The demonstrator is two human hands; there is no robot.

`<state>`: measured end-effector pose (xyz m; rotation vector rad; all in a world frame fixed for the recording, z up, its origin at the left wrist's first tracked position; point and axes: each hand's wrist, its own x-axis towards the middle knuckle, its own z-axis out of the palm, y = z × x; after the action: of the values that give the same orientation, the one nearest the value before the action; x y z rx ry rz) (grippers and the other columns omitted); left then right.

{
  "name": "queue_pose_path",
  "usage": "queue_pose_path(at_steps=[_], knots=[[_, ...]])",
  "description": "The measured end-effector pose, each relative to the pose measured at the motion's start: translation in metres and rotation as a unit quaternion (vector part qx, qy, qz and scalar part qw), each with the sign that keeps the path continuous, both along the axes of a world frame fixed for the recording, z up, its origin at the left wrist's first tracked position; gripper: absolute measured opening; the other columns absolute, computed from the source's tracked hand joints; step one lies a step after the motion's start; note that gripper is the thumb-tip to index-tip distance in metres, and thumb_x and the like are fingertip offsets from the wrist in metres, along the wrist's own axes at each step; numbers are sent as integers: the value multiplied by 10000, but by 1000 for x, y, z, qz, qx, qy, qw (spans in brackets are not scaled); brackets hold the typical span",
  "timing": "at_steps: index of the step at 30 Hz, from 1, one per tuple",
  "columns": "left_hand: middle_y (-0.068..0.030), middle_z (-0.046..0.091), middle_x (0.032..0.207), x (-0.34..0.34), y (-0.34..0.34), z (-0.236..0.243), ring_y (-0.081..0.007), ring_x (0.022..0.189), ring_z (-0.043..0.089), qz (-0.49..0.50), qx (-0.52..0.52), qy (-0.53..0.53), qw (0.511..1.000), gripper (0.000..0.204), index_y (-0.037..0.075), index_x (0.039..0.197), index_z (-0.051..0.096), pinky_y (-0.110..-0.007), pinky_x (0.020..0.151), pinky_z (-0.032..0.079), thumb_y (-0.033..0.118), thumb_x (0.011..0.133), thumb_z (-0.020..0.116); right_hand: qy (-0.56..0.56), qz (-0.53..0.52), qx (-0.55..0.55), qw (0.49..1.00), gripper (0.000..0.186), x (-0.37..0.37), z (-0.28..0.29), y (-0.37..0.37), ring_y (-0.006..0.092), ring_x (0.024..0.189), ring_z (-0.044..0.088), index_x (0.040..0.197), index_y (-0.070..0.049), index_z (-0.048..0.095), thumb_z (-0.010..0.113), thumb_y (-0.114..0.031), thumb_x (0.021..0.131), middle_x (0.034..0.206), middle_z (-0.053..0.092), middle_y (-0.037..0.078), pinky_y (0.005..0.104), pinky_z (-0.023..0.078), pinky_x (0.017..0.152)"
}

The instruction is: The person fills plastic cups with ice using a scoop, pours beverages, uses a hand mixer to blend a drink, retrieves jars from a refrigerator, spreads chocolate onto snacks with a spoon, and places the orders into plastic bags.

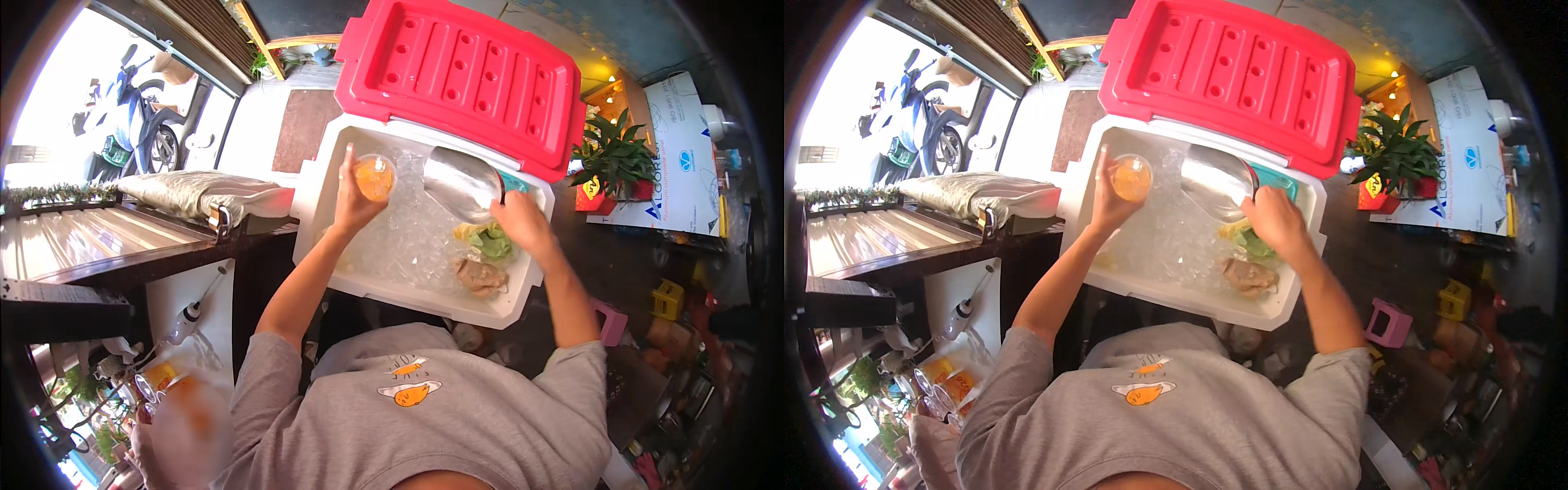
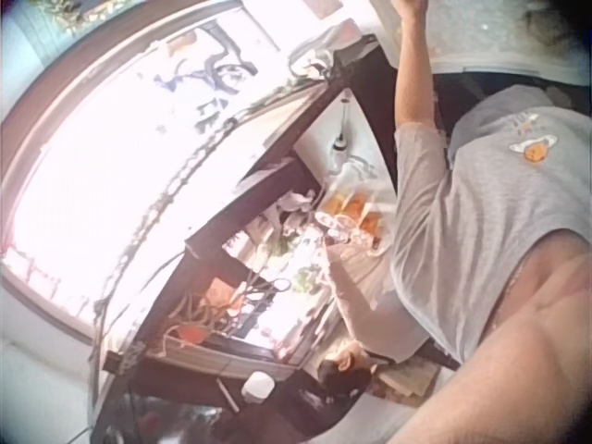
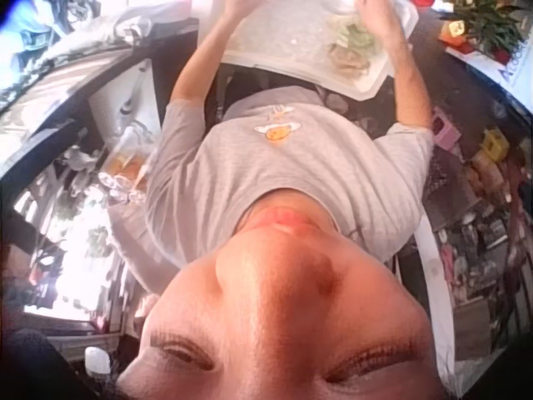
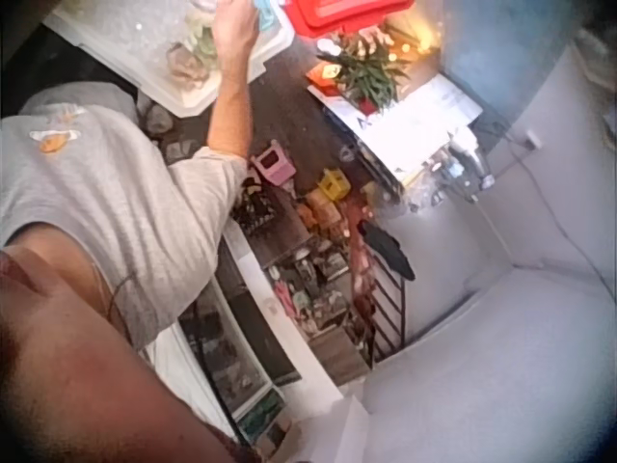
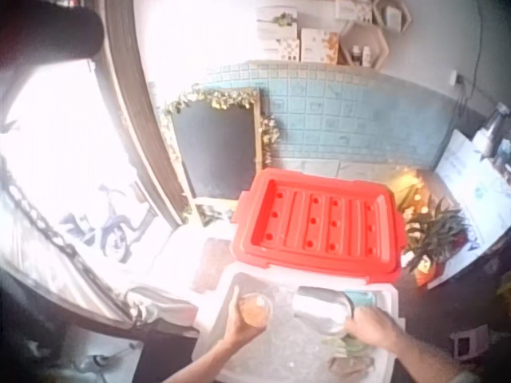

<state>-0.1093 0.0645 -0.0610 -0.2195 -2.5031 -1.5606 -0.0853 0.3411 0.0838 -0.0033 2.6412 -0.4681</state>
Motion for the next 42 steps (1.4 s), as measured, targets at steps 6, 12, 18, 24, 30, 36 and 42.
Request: queue_pose_path(at_steps=[6,12,18,24,30,36,42], knots=[[-175,414,1140,2,-12,21,-312,1039,449,-26,-38,-4,999,1041,47,1376,156,-388,897,393,38,518,745,-26,-139,-29,990,309,31,-196,-45,426,894,559,835,48,593,488,-243,823,918,576,294,487,447,753],[-170,404,1164,4,-22,26,-280,1066,464,-19,-53,-39,998,1077,58,1386,124,-400,885,422,105,539,788,19,-212,-145,966,315,21,-313,-108,435,881,557,942,37,535,445,-232,805,911,581,293,503,436,764],[-156,401,1143,3,-27,25,-257,1051,461,60,69,-110,990,1102,67,1396,94,-386,874,443,121,553,802,30,-360,-200,911,305,46,-327,-110,390,794,591,935,45,514,449,-229,816,820,598,263,457,448,673],[-166,397,1146,5,-44,14,-292,1034,446,57,-36,-37,997,1051,50,1382,138,-406,890,394,123,558,786,48,-359,-321,875,259,95,-233,-75,308,627,596,914,19,514,492,-223,824,654,585,179,381,444,580],[-184,379,1165,5,-27,5,-333,1071,409,-61,-59,-58,995,1035,102,1392,147,-405,916,377,16,519,697,46,-242,-174,953,327,91,-70,-28,409,751,585,1069,0,506,470,-233,843,756,593,256,449,437,655],[-210,347,1223,5,7,-6,-374,1117,394,-140,-46,-9,989,1051,113,1395,154,-417,932,376,88,537,761,26,-182,-144,972,398,71,-28,-32,397,776,592,1194,-36,449,458,-214,838,784,601,251,445,453,677],[-227,346,1229,-5,21,12,-382,1130,384,-146,-46,6,988,1017,85,1386,160,-421,925,379,82,559,752,82,-248,-215,941,373,92,-70,-4,381,785,595,1129,-35,528,508,-232,813,799,610,238,435,452,675]])
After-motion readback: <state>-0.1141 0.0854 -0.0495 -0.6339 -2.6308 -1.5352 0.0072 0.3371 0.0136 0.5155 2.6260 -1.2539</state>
